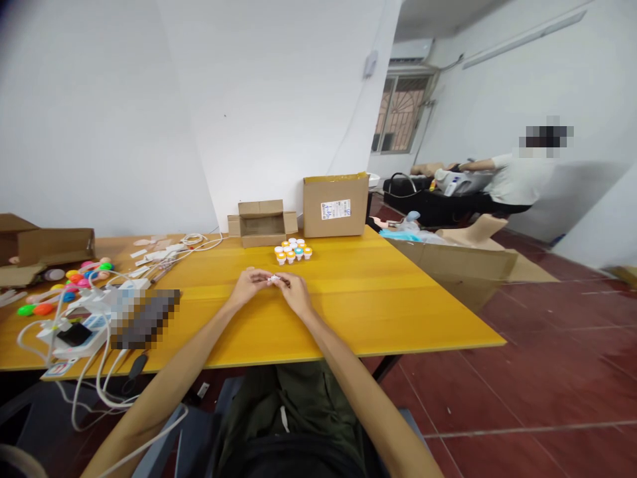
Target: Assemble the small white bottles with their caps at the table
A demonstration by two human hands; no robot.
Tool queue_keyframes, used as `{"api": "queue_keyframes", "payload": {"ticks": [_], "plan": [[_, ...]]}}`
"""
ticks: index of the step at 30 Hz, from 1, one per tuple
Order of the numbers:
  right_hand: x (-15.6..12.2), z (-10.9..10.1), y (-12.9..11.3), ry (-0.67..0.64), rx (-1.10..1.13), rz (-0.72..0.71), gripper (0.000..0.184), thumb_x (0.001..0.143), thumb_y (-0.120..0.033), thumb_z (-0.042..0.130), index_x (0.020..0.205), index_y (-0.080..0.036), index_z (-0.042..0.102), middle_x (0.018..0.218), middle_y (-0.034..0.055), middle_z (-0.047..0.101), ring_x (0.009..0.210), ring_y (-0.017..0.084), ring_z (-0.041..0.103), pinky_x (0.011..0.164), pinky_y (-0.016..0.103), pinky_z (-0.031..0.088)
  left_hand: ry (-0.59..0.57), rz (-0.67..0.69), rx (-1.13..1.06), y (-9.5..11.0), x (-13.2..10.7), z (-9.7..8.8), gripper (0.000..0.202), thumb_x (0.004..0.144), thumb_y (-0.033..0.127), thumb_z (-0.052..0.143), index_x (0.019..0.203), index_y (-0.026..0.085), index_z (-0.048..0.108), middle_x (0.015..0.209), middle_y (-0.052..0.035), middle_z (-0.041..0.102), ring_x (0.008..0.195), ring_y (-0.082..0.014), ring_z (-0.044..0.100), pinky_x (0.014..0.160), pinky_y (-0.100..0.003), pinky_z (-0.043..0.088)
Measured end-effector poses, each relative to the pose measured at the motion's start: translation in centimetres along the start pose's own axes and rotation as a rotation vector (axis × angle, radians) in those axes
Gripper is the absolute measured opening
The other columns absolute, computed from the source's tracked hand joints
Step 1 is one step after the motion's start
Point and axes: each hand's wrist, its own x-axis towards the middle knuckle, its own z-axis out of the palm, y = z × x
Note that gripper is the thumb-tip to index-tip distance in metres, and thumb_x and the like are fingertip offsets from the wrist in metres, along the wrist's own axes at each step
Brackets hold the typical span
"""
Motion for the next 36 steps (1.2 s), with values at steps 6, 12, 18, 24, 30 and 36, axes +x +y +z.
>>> {"api": "queue_keyframes", "payload": {"ticks": [6,12,18,24,30,36], "plan": [[0.09,-0.04,0.18,-0.014,0.023,0.017,0.016,0.082,-0.032,0.066,0.087,-0.023,0.079,0.090,0.0043,0.080,0.080,0.023,0.074,0.075,0.034,0.059,-0.006,0.020,0.022,0.07,0.06,-0.10,0.019,0.061,0.027,0.084,0.075,0.018,0.077,0.078,-0.0054,0.078,0.077,-0.0210,0.073,0.082,-0.034,0.060],[0.10,0.08,0.54,-0.005,0.043,0.016,0.017,0.081,-0.036,0.067,0.085,-0.022,0.076,0.085,0.0037,0.079,0.076,0.021,0.072,0.072,0.032,0.058,-0.008,0.026,0.039,-0.12,0.19,-0.15,0.021,0.060,0.030,0.085,0.076,0.018,0.077,0.077,-0.0048,0.078,0.077,-0.0212,0.074,0.082,-0.035,0.060],[0.19,0.21,0.77,-0.016,0.078,0.056,0.017,0.079,-0.036,0.068,0.082,-0.021,0.075,0.081,0.0041,0.078,0.076,0.021,0.071,0.072,0.032,0.058,-0.011,0.012,0.020,-0.10,0.14,-0.20,0.020,0.059,0.027,0.085,0.076,0.018,0.077,0.079,-0.0051,0.078,0.079,-0.0212,0.074,0.082,-0.035,0.060],[0.21,0.26,0.39,-0.015,0.106,0.070,0.015,0.077,-0.035,0.068,0.079,-0.021,0.073,0.080,0.0034,0.078,0.075,0.020,0.071,0.073,0.032,0.057,-0.011,0.011,0.013,0.14,-0.02,-0.26,0.020,0.059,0.028,0.085,0.073,0.018,0.075,0.078,-0.0045,0.077,0.079,-0.0211,0.074,0.084,-0.036,0.060],[0.23,0.44,-0.03,0.007,0.114,0.086,0.011,0.075,-0.032,0.067,0.076,-0.021,0.069,0.076,0.0024,0.076,0.072,0.019,0.070,0.071,0.030,0.056,-0.015,0.009,0.012,0.15,0.11,-0.25,0.020,0.058,0.029,0.087,0.069,0.018,0.074,0.071,-0.0037,0.075,0.078,-0.0216,0.073,0.084,-0.036,0.060],[0.17,0.42,0.03,0.052,0.069,0.100,0.014,0.074,-0.033,0.068,0.084,-0.022,0.065,0.071,-0.0006,0.071,0.068,0.018,0.067,0.066,0.029,0.054,-0.012,0.017,0.013,-0.02,0.21,-0.33,0.019,0.058,0.026,0.085,0.073,0.018,0.075,0.075,-0.0038,0.077,0.076,-0.0206,0.074,0.082,-0.034,0.060]]}}
